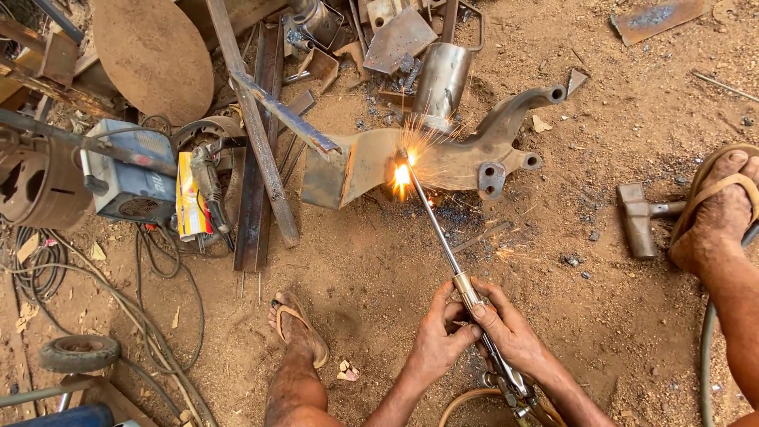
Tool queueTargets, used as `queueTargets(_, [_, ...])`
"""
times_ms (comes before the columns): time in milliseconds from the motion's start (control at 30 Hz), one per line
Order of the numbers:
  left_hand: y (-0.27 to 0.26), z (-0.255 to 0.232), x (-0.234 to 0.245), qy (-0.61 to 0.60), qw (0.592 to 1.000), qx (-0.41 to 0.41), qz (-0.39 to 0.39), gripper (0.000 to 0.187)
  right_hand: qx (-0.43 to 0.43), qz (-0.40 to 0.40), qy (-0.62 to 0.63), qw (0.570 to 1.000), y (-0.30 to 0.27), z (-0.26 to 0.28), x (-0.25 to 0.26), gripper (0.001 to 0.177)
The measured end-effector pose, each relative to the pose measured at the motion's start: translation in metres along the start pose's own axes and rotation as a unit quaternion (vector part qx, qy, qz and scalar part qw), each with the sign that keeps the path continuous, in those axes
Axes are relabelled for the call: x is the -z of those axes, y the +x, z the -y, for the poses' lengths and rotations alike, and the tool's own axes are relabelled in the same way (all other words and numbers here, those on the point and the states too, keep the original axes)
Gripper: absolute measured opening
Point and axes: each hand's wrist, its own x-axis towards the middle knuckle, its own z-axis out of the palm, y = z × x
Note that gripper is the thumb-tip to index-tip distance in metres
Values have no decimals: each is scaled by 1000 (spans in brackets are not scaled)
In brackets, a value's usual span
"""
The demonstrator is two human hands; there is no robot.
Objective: The person uses a handheld cutting torch to cut a hole in a large metal part resting on the ground. The torch is held steadily as the flame melts through the metal, producing sparks and molten slag. The person maintains the torch position throughout the clip to complete the cut.
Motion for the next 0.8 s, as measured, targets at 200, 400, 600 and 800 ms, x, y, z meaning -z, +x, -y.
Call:
queueTargets(200, [-2, -12, 2, 8, 1000, 16, 13, 89, -40, 8, 6, 999, -2, 3, 2, 77])
queueTargets(400, [-2, -8, 2, 1, 1000, 9, 9, 89, -44, 16, 52, 998, 2, -8, 3, 70])
queueTargets(600, [-4, -10, 3, 17, 1000, 11, 5, 86, -49, 6, 32, 998, 1, -6, 3, 76])
queueTargets(800, [-6, -5, 1, -19, 1000, 14, 16, 89, -58, -2, 43, 997, -4, 1, -1, 80])
